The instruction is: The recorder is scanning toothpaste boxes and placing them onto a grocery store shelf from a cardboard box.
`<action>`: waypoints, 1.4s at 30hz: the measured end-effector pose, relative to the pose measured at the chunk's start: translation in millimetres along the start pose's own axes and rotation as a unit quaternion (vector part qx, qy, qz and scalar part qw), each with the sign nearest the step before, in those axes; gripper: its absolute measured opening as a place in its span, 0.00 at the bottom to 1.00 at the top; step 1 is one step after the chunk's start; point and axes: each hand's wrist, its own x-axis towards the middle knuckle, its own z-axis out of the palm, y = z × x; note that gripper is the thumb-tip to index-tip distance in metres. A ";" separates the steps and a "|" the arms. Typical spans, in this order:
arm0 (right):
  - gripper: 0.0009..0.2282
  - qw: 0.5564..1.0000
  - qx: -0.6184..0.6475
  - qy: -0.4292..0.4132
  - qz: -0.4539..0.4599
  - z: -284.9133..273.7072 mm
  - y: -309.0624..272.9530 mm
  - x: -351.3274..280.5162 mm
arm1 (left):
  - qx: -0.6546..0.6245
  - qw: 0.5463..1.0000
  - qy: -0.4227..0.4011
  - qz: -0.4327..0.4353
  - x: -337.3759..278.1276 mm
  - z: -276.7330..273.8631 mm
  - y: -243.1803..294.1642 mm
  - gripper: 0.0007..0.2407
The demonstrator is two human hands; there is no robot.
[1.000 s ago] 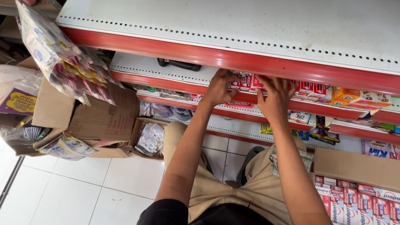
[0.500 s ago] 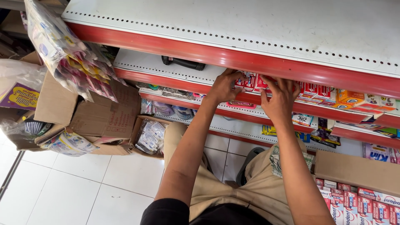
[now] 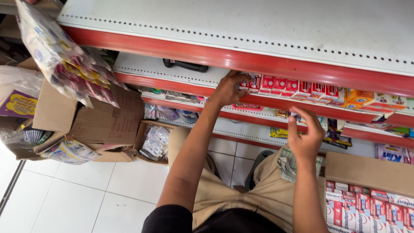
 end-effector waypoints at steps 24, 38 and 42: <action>0.23 0.865 -0.081 0.139 0.476 -154.3 280.1 -425.9 | -0.173 0.912 -0.303 0.215 -197.9 311.5 187.7 0.03; 0.15 0.763 -0.148 0.199 0.597 -188.0 261.6 -346.2 | -0.180 0.926 -0.313 0.111 -185.9 297.9 192.0 0.03; 0.10 0.654 0.191 0.358 0.638 -187.2 225.7 -358.1 | -0.282 0.898 -0.337 0.009 -184.2 300.0 189.7 0.04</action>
